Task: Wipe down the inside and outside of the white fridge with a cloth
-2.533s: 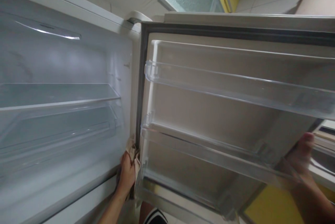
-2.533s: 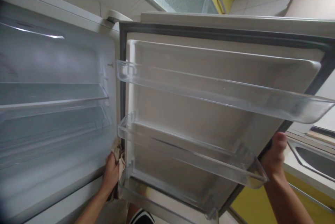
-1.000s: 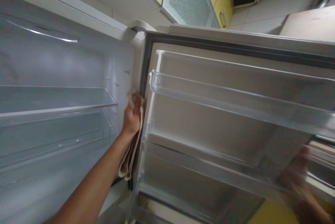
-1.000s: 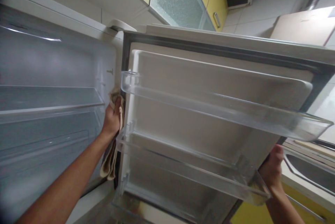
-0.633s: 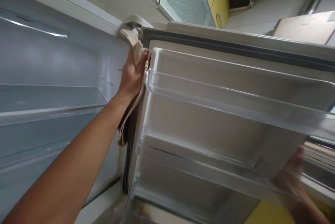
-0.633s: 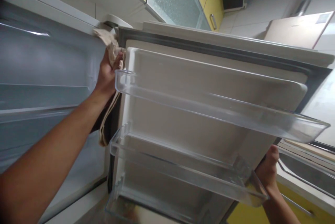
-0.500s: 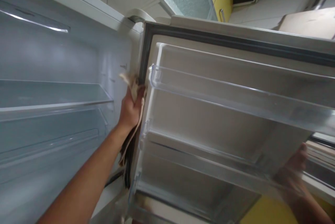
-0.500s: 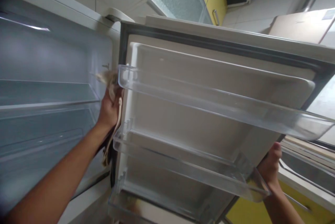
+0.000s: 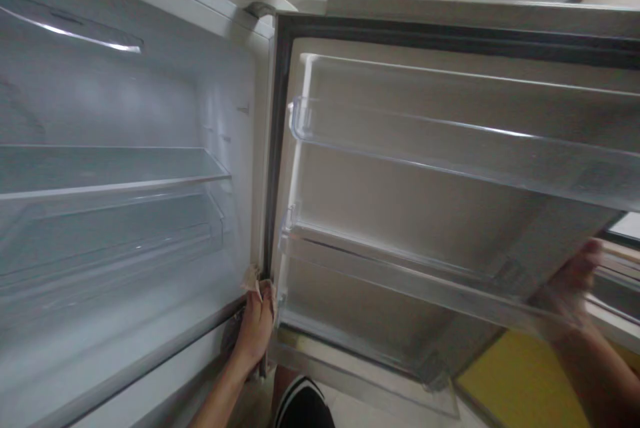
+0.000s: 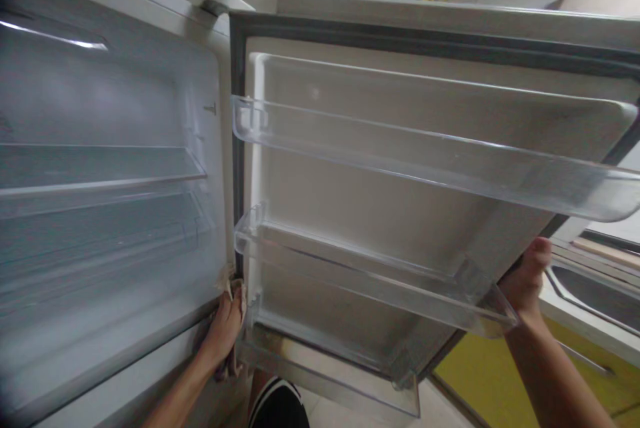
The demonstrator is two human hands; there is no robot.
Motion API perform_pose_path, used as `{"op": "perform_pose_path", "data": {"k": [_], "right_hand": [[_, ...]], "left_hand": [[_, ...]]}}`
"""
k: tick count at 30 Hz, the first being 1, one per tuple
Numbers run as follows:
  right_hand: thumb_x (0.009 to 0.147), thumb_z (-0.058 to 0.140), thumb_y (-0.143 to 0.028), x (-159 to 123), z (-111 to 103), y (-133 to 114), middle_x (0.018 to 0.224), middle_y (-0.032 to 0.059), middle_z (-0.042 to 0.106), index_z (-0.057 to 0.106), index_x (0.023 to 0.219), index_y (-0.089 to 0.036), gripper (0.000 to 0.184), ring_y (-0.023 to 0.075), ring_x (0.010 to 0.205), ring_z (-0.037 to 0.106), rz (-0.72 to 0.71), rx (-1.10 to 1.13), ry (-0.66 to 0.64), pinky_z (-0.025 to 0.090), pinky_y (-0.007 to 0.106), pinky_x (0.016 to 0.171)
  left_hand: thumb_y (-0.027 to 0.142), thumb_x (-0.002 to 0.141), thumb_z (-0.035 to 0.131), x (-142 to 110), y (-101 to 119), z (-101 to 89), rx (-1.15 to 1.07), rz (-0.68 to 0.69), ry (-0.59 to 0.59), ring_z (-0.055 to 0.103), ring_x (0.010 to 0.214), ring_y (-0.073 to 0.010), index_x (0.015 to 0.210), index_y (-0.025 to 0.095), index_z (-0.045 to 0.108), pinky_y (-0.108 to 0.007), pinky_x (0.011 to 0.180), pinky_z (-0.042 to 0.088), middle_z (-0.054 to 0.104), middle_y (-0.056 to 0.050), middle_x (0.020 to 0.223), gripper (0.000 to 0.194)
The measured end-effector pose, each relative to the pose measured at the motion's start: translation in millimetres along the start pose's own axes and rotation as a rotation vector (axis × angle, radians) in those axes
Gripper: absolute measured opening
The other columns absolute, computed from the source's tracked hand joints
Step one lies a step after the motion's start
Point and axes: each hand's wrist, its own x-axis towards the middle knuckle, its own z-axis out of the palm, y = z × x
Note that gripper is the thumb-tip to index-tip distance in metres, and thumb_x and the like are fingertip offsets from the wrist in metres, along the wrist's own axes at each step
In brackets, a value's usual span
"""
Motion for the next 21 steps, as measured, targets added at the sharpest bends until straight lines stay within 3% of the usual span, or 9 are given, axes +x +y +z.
{"op": "perform_pose_path", "data": {"k": [3, 5, 9, 11, 13, 15, 18, 19, 21], "right_hand": [[0.062, 0.079, -0.085, -3.4, 10.1, -4.7, 0.128, -0.0004, 0.075, 0.075, 0.101, -0.03, 0.068, 0.0336, 0.139, 0.06, -0.023, -0.037, 0.076, 0.065, 0.047, 0.102], [0.053, 0.08, -0.089, -9.3, 16.6, -9.3, 0.132, 0.0039, 0.074, 0.076, 0.097, -0.025, 0.078, 0.0361, 0.141, 0.058, -0.033, -0.062, 0.04, 0.064, 0.048, 0.104], [0.046, 0.081, -0.089, -19.8, 23.4, -14.8, 0.136, 0.0081, 0.071, 0.076, 0.097, -0.021, 0.085, 0.0392, 0.143, 0.055, -0.04, -0.049, -0.081, 0.062, 0.05, 0.106], [0.048, 0.084, -0.085, -21.2, 22.5, -14.3, 0.134, 0.0084, 0.072, 0.076, 0.096, -0.02, 0.081, 0.0386, 0.142, 0.057, -0.047, -0.028, -0.072, 0.062, 0.049, 0.106], [0.052, 0.086, -0.082, -20.9, 19.6, -12.3, 0.129, 0.0083, 0.073, 0.076, 0.097, -0.02, 0.077, 0.0373, 0.14, 0.059, -0.053, -0.009, -0.051, 0.061, 0.048, 0.108], [0.055, 0.084, -0.082, -20.2, 16.3, -10.3, 0.126, 0.0083, 0.074, 0.076, 0.098, -0.02, 0.077, 0.037, 0.138, 0.061, -0.062, -0.007, -0.055, 0.061, 0.049, 0.108], [0.056, 0.08, -0.086, -20.2, 13.0, -9.0, 0.123, 0.0096, 0.075, 0.076, 0.099, -0.019, 0.079, 0.0381, 0.14, 0.06, -0.059, -0.044, -0.08, 0.061, 0.05, 0.108], [0.057, 0.079, -0.086, -20.3, 12.6, -9.1, 0.122, 0.0104, 0.075, 0.075, 0.099, -0.019, 0.08, 0.0384, 0.142, 0.059, -0.05, -0.058, -0.076, 0.061, 0.051, 0.108], [0.057, 0.079, -0.086, -20.4, 12.6, -9.4, 0.12, 0.0111, 0.076, 0.074, 0.097, -0.018, 0.079, 0.0385, 0.144, 0.056, -0.038, -0.072, -0.053, 0.061, 0.05, 0.108]], "left_hand": [[0.042, 0.104, 0.045, -35.0, 16.0, -7.5, 0.168, -0.073, -0.022, 0.075, 0.105, -0.0317, 0.108, 0.023, 0.064, -0.046, 0.089, 0.059, 0.076, -0.014, 0.11, 0.027], [0.03, 0.104, 0.042, -54.8, 29.2, -18.4, 0.328, -0.052, -0.051, 0.077, 0.107, -0.0312, 0.12, 0.023, 0.065, -0.043, 0.087, 0.059, 0.077, -0.014, 0.121, 0.029], [0.016, 0.102, 0.04, -73.4, 58.9, -35.2, 0.435, 0.189, -0.021, 0.076, 0.117, -0.0279, 0.137, 0.025, 0.06, -0.039, 0.092, 0.062, 0.076, -0.012, 0.133, 0.041], [0.017, 0.103, 0.044, -74.3, 77.6, -29.0, 0.383, 0.335, 0.049, 0.073, 0.125, -0.0267, 0.143, 0.025, 0.056, -0.038, 0.1, 0.061, 0.074, -0.012, 0.137, 0.043], [0.017, 0.105, 0.045, -72.1, 98.3, -11.8, 0.368, 0.436, 0.017, 0.071, 0.129, -0.0262, 0.148, 0.024, 0.054, -0.037, 0.105, 0.06, 0.072, -0.013, 0.14, 0.045], [0.016, 0.105, 0.044, -68.1, 118.0, 10.0, 0.442, 0.447, -0.213, 0.071, 0.128, -0.0274, 0.148, 0.025, 0.056, -0.041, 0.105, 0.06, 0.073, -0.013, 0.14, 0.046], [0.027, 0.107, 0.047, -62.0, 138.0, 34.2, 0.643, 0.357, -0.705, 0.075, 0.118, -0.0356, 0.132, 0.024, 0.069, -0.056, 0.102, 0.06, 0.079, -0.012, 0.125, 0.034], [0.031, 0.108, 0.047, -60.6, 141.3, 37.9, 0.692, 0.331, -0.804, 0.076, 0.113, -0.0382, 0.125, 0.023, 0.072, -0.06, 0.099, 0.06, 0.08, -0.013, 0.119, 0.032], [0.037, 0.11, 0.043, -58.9, 143.8, 39.2, 0.737, 0.299, -0.878, 0.078, 0.107, -0.0405, 0.116, 0.021, 0.074, -0.062, 0.093, 0.061, 0.081, -0.014, 0.11, 0.036]]}}
